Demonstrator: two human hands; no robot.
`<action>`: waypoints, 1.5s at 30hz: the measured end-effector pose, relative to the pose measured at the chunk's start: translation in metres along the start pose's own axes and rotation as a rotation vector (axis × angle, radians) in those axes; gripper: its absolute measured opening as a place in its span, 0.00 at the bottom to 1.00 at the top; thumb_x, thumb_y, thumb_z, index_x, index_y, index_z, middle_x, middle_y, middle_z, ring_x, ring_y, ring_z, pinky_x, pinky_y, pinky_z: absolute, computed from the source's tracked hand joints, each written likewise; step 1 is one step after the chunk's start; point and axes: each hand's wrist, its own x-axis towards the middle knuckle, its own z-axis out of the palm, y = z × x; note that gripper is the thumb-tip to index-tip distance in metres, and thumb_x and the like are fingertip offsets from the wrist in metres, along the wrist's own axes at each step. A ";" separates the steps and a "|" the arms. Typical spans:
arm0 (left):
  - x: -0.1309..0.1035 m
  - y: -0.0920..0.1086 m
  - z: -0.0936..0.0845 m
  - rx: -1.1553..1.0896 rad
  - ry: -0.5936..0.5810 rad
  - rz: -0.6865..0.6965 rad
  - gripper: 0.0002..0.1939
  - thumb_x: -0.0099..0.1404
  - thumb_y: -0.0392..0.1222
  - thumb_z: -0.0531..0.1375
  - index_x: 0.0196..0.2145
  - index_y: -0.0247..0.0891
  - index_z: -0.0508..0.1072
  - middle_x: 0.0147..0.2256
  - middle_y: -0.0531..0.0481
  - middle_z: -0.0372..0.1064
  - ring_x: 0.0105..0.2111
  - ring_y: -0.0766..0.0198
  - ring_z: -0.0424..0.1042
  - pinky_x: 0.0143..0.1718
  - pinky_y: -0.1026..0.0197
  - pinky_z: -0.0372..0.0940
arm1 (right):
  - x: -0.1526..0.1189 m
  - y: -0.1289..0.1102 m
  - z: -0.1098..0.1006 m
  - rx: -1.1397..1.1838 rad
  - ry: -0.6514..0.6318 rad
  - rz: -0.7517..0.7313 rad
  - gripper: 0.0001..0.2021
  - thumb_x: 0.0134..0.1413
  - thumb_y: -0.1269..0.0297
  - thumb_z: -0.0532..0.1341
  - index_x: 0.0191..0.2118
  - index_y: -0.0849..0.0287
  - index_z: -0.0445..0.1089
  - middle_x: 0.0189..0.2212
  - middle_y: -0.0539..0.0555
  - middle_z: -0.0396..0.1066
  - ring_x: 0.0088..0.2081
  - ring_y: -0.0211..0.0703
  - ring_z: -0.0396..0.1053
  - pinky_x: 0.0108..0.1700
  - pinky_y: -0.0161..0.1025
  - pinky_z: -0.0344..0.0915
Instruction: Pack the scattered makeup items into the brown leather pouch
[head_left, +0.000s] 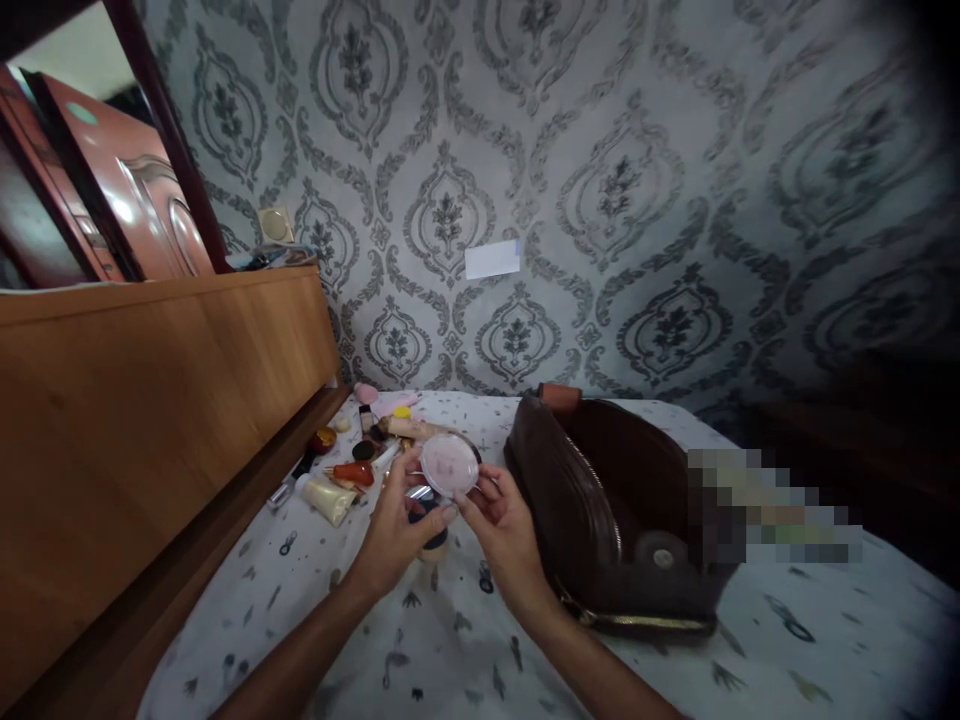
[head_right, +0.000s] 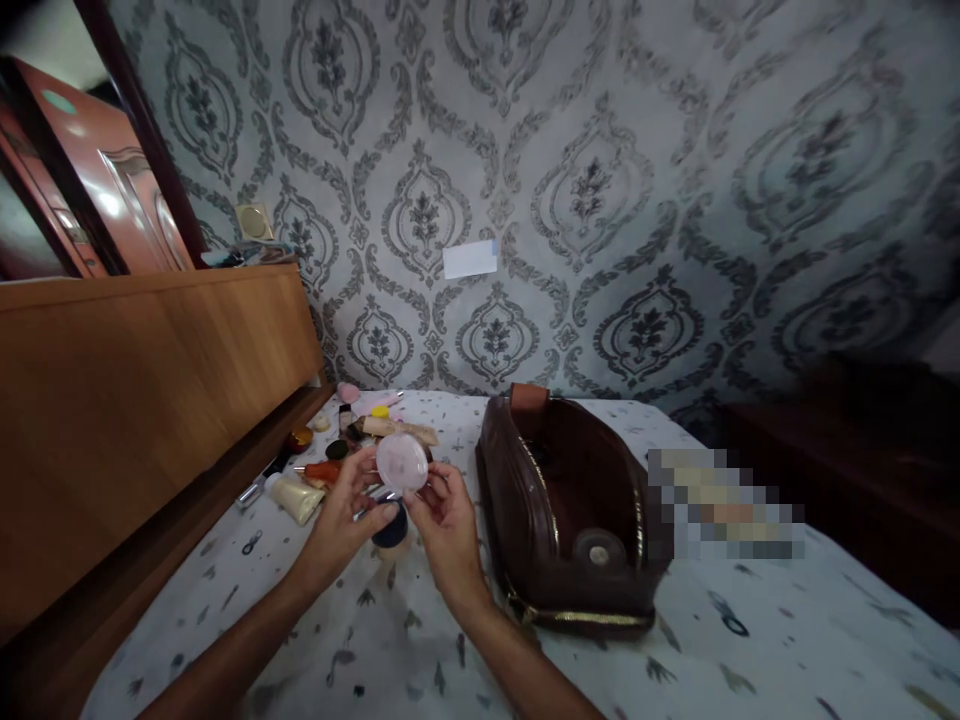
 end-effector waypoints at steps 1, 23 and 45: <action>0.001 -0.001 0.004 -0.049 0.001 -0.013 0.34 0.52 0.42 0.70 0.55 0.41 0.64 0.53 0.41 0.66 0.51 0.51 0.66 0.48 0.58 0.61 | -0.003 0.000 -0.001 -0.040 0.006 -0.028 0.19 0.47 0.58 0.69 0.42 0.55 0.63 0.43 0.55 0.75 0.46 0.47 0.73 0.52 0.45 0.68; 0.003 -0.022 0.007 -0.204 -0.098 0.027 0.35 0.52 0.41 0.70 0.56 0.44 0.63 0.57 0.44 0.64 0.57 0.52 0.64 0.56 0.57 0.60 | -0.016 -0.018 -0.027 -0.105 -0.111 0.068 0.23 0.52 0.49 0.64 0.50 0.54 0.64 0.51 0.59 0.69 0.52 0.51 0.69 0.51 0.48 0.68; 0.018 0.014 0.070 0.864 -0.411 0.508 0.26 0.70 0.44 0.53 0.64 0.46 0.54 0.65 0.43 0.49 0.65 0.52 0.51 0.64 0.45 0.53 | 0.014 -0.135 -0.072 0.163 -0.002 -0.008 0.19 0.46 0.56 0.69 0.44 0.53 0.69 0.38 0.49 0.72 0.41 0.40 0.70 0.42 0.37 0.67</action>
